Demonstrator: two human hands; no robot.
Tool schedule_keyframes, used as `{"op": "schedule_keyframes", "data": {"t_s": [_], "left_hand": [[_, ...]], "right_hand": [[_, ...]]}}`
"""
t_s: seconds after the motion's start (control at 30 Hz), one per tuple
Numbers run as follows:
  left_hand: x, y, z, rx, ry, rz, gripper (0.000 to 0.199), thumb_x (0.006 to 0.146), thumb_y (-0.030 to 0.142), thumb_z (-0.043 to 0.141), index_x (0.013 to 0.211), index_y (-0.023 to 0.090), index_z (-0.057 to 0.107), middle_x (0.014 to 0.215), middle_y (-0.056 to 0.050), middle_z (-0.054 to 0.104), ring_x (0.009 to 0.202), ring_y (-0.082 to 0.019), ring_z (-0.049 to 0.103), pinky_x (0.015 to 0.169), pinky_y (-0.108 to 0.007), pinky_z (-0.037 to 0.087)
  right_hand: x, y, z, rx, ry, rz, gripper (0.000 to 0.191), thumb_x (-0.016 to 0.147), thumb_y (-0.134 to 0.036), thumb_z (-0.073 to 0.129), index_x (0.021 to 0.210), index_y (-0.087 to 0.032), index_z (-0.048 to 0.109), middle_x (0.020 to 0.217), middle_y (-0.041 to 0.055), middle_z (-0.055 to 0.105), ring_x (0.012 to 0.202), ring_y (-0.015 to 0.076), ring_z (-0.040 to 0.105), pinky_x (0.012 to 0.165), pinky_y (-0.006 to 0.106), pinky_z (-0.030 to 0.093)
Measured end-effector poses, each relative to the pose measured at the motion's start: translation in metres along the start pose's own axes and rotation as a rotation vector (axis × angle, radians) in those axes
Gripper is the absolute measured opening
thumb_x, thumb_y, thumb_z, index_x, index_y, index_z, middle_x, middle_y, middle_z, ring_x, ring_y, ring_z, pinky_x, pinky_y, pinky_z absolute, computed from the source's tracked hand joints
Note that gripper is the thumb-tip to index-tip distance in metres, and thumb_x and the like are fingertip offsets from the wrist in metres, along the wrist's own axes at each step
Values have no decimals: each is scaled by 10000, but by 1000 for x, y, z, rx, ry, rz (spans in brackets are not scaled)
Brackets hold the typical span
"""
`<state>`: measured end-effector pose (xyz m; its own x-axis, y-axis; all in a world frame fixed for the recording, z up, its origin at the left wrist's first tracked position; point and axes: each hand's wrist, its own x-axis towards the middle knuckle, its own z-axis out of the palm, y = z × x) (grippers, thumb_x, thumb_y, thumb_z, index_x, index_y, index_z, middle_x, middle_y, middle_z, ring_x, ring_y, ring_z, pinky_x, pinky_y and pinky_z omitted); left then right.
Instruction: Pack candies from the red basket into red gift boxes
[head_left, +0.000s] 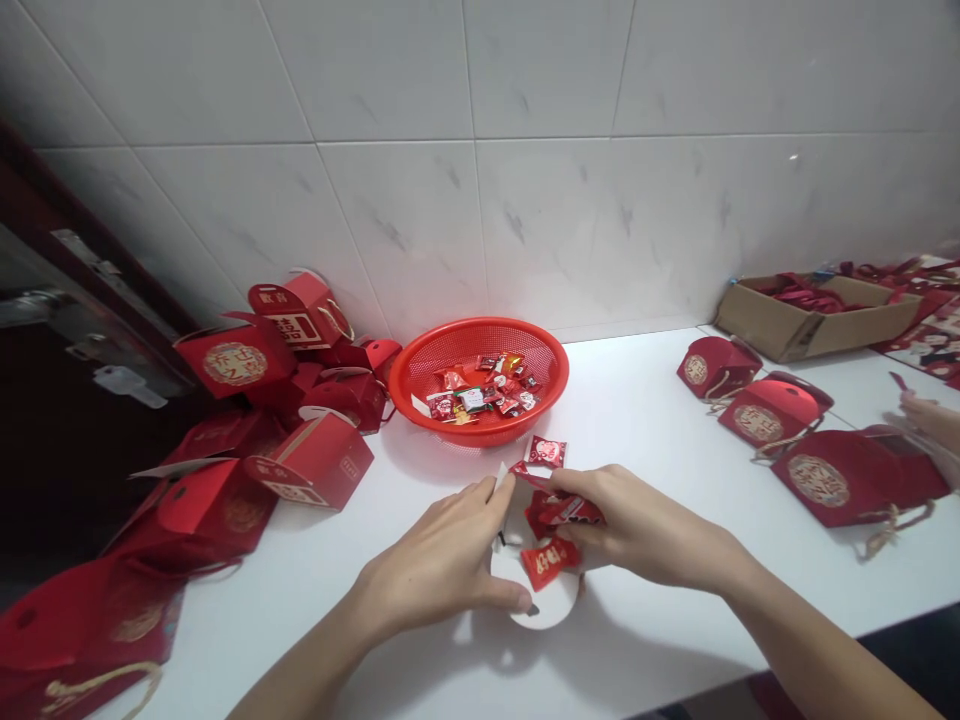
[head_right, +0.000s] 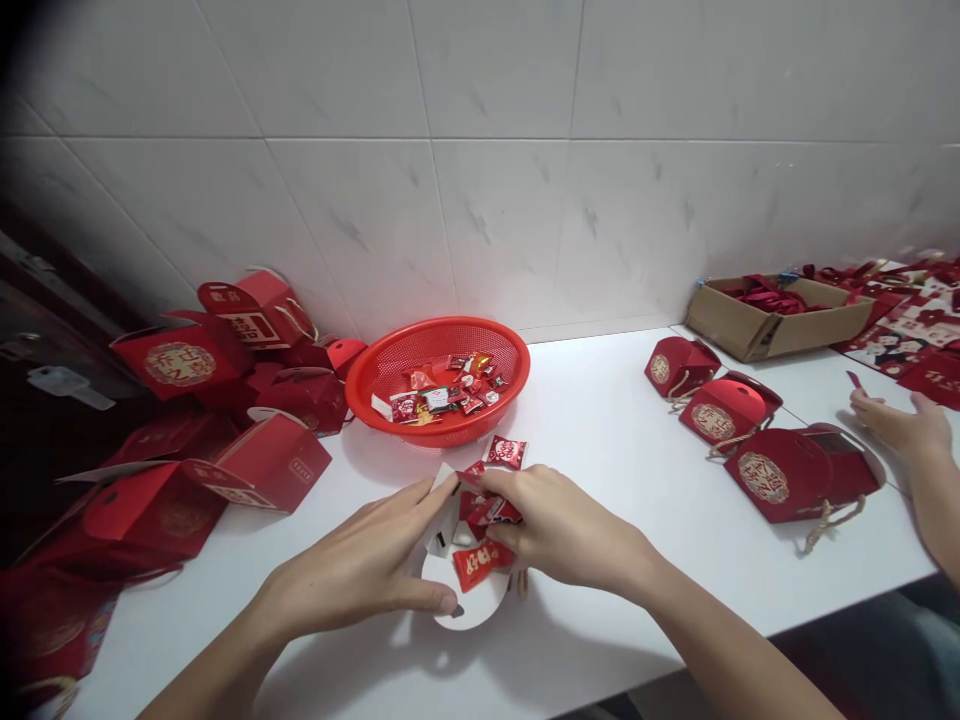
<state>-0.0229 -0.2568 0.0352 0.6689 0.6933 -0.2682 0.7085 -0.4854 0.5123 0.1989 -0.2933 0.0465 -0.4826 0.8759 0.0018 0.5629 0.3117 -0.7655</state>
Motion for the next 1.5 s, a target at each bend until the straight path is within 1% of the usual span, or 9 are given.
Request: {"op": "schedule_keyframes", "data": {"t_s": [0.17, 0.37, 0.57, 0.73, 0.83, 0.93, 1.23, 1.37, 1.5], "left_hand": [[-2, 5, -3, 22, -37, -6, 769, 708, 486, 778, 1362, 222, 470, 1151, -80, 600, 1037, -302, 583, 798, -343, 459], [-3, 7, -5, 19, -69, -29, 838, 724, 466, 788, 1435, 239, 407, 1204, -82, 586, 1084, -298, 569, 847, -361, 461], [-3, 7, -5, 15, -76, -37, 872, 718, 462, 803, 1456, 231, 400, 1184, -75, 597, 1063, -298, 580, 841, -364, 468], [-3, 7, -4, 23, -88, -50, 977, 726, 471, 786, 1543, 239, 303, 1291, -106, 580, 1150, -333, 567, 904, -397, 473], [-3, 6, -3, 18, -85, -49, 1026, 734, 483, 770, 1578, 228, 245, 1367, -132, 551, 1243, -356, 528, 975, -418, 457], [-3, 3, -1, 15, -79, -39, 1058, 736, 491, 766, 1596, 233, 206, 1355, -135, 562, 1232, -357, 537, 971, -424, 463], [-1, 0, 1, 1, -72, -40, 1108, 719, 479, 787, 1607, 278, 154, 1354, -132, 557, 1213, -354, 542, 940, -412, 471], [-2, 2, -1, 5, -94, -76, 1097, 722, 493, 778, 1603, 282, 159, 1285, -113, 591, 1131, -335, 573, 898, -400, 476], [-3, 2, 0, -12, -81, -53, 1124, 726, 508, 762, 1614, 257, 121, 1270, -111, 599, 1137, -333, 572, 900, -389, 470]], "right_hand": [[-2, 1, -7, -88, 25, 41, 404, 916, -153, 532, 1280, -285, 646, 1054, 47, 759, 868, 207, 696, 715, 260, 480], [5, 4, -5, -143, -35, 70, 392, 876, -102, 548, 1218, -242, 677, 1038, 65, 759, 875, 212, 692, 747, 272, 485], [9, 4, -5, -61, -94, 20, 372, 875, -118, 544, 1207, -222, 675, 1059, 62, 759, 893, 204, 693, 778, 277, 494], [12, 6, -5, -28, -103, 34, 325, 853, -117, 554, 1139, -224, 667, 1061, 49, 745, 932, 203, 679, 795, 281, 487], [15, 9, -2, -36, -54, 122, 255, 857, -183, 588, 1109, -207, 619, 1035, 61, 723, 894, 209, 659, 734, 284, 475], [17, 11, 0, -28, -28, 177, 247, 849, -223, 604, 1084, -193, 534, 979, 60, 694, 816, 201, 621, 676, 285, 453], [22, 10, 1, 7, -42, 63, 143, 813, -87, 512, 891, -204, 485, 844, 3, 596, 736, 155, 530, 659, 267, 407], [23, 10, 5, -40, -62, 108, 212, 845, -120, 564, 1039, -205, 561, 983, 39, 663, 854, 185, 598, 718, 275, 416], [24, 9, 6, -155, -123, 215, 267, 824, -157, 614, 1081, -201, 556, 931, 44, 670, 801, 195, 605, 638, 265, 371]]}}
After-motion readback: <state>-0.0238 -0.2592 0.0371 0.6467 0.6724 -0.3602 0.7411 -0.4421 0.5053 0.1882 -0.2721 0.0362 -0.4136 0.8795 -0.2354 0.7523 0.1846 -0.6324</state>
